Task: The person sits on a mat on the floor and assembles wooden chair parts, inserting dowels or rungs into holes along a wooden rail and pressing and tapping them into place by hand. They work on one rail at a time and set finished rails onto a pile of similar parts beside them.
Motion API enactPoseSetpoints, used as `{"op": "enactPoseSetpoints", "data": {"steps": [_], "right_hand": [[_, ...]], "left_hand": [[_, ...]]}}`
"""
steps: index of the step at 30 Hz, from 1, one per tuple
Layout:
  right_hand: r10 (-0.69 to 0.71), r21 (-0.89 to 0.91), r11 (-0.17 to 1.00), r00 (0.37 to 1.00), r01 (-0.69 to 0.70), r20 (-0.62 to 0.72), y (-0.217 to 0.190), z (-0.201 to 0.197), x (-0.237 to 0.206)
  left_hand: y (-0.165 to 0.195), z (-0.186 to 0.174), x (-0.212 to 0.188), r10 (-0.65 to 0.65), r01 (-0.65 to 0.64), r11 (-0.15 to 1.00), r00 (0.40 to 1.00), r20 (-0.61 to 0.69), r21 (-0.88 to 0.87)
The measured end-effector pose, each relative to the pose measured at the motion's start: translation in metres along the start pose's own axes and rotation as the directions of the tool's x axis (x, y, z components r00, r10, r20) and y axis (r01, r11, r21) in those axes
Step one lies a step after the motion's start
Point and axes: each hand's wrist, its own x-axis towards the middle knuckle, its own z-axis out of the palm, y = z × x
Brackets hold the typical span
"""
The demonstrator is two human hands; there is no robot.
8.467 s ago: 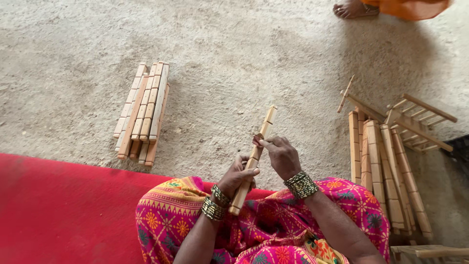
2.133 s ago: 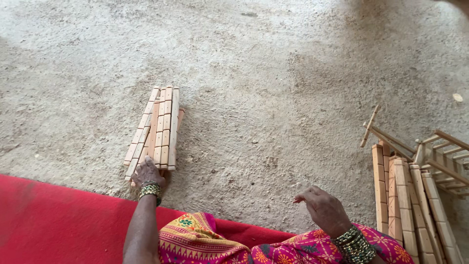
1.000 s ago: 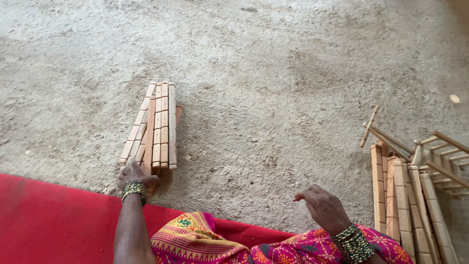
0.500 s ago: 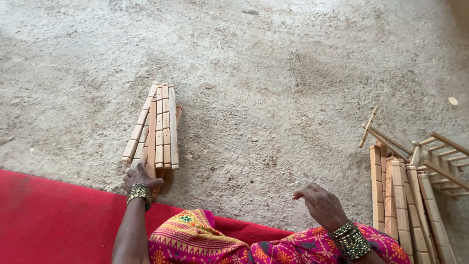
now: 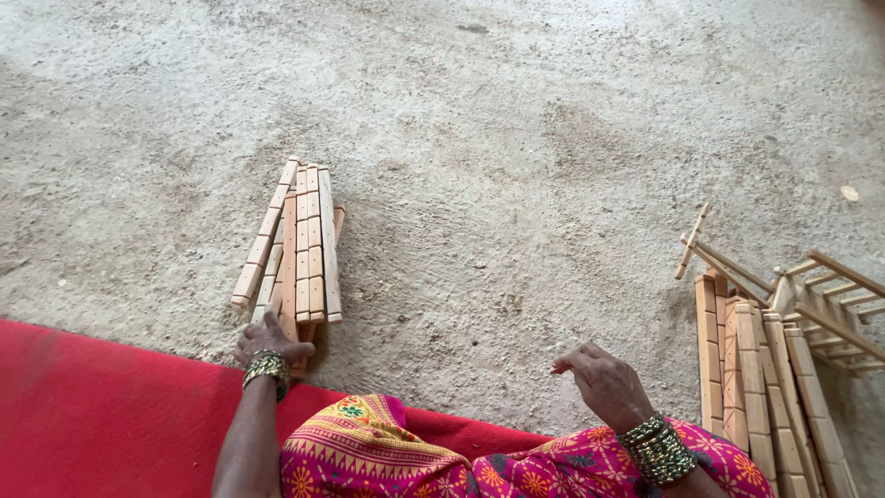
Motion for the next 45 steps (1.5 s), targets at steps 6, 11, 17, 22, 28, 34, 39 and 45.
{"op": "enactPoseSetpoints", "data": {"steps": [6, 11, 17, 22, 28, 34, 39, 45], "right_hand": [[0.011, 0.020, 1.000, 1.000, -0.011, 0.008, -0.005, -0.005, -0.003], [0.019, 0.018, 1.000, 1.000, -0.020, 0.008, -0.008, -0.007, -0.003], [-0.022, 0.012, 1.000, 1.000, 0.022, -0.014, -0.010, -0.007, -0.002], [-0.025, 0.048, 0.999, 0.999, 0.026, -0.025, -0.008, -0.006, -0.001], [-0.041, 0.023, 0.999, 0.999, 0.042, -0.007, -0.003, -0.002, 0.000], [-0.015, 0.020, 1.000, 1.000, 0.015, -0.026, -0.003, -0.003, 0.001], [-0.007, 0.023, 1.000, 1.000, 0.007, -0.025, -0.005, -0.005, -0.003], [-0.061, 0.050, 0.997, 0.996, 0.064, -0.062, -0.007, -0.006, -0.002]], "left_hand": [[-0.016, 0.006, -0.014, 0.058, -0.058, 0.998, 0.997, -0.053, -0.009], [-0.014, 0.012, -0.012, 0.058, -0.059, 0.998, 0.996, -0.062, -0.025], [-0.014, 0.016, -0.013, 0.064, -0.064, 0.996, 0.998, -0.003, -0.069], [-0.009, 0.011, -0.014, 0.054, -0.052, 0.997, 0.998, 0.029, -0.058], [-0.009, -0.005, -0.018, 0.048, -0.048, 0.999, 0.999, 0.021, -0.023], [-0.018, -0.019, -0.032, 0.082, -0.082, 0.997, 0.997, -0.013, 0.009], [-0.043, 0.007, -0.064, 0.054, -0.054, 0.998, 0.998, 0.035, -0.014], [-0.090, 0.052, -0.098, 0.125, -0.122, 0.992, 0.989, -0.084, 0.036]]}}
